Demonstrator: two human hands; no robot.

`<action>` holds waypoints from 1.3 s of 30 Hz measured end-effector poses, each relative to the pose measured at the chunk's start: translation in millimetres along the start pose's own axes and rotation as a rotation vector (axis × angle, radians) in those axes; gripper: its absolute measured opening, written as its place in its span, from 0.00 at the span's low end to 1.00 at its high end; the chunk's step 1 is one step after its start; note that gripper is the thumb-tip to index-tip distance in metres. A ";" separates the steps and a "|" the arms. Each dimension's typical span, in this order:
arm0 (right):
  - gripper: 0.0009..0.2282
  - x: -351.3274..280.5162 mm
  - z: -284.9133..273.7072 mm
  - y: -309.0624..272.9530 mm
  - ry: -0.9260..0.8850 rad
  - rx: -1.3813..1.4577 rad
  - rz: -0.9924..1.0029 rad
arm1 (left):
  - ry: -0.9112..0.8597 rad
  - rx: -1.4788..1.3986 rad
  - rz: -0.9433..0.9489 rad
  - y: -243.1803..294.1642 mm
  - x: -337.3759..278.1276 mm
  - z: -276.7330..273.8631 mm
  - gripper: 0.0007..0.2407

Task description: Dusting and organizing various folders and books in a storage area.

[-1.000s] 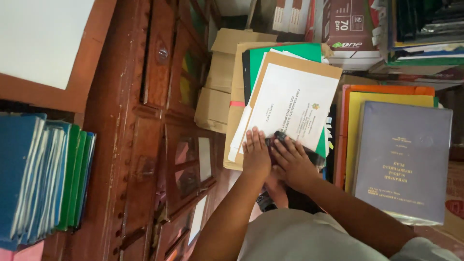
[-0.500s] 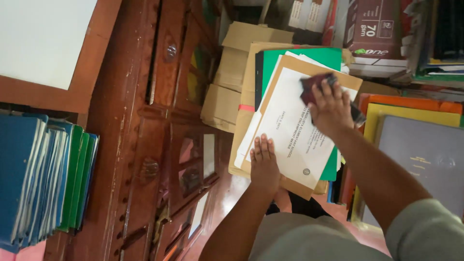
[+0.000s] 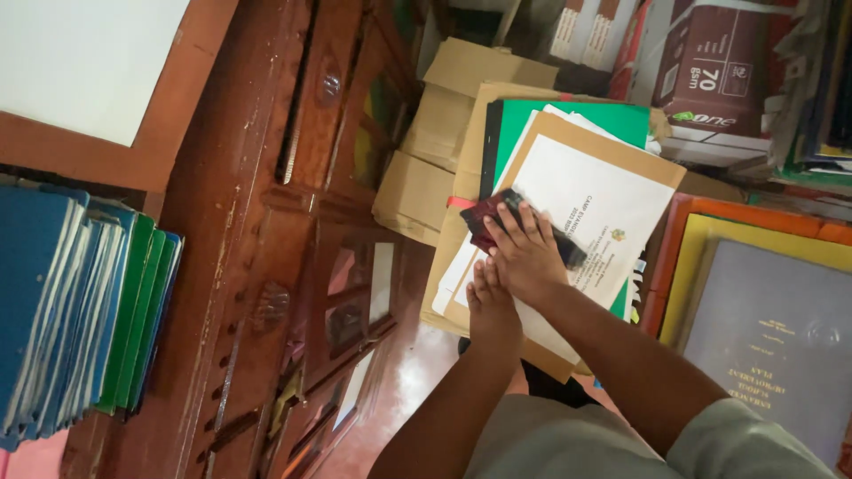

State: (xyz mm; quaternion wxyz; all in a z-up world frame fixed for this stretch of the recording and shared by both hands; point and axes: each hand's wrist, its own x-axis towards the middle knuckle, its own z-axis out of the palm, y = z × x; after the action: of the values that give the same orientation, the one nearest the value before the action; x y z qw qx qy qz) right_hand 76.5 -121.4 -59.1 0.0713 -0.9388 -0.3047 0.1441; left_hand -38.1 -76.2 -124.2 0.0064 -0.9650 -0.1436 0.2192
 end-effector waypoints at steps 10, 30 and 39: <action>0.27 88.3 -41.0 74.4 0.088 -0.065 0.060 | -0.306 0.128 0.175 -19.0 -20.2 -97.9 0.56; 0.26 -29.8 -5.4 2.9 0.228 -0.287 -0.101 | 0.189 -0.777 0.061 -104.5 4.5 -62.0 0.23; 0.27 -145.6 40.7 -0.1 0.465 -0.132 -0.381 | 0.053 -0.603 -0.137 -106.2 11.3 -56.0 0.25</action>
State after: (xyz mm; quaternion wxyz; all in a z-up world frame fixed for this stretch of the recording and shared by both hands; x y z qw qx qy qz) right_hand -48.8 -205.6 -64.6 0.1039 -0.8751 -0.4595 -0.1107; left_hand -33.7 31.6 -70.3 -0.2615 -0.9170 -0.2664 0.1404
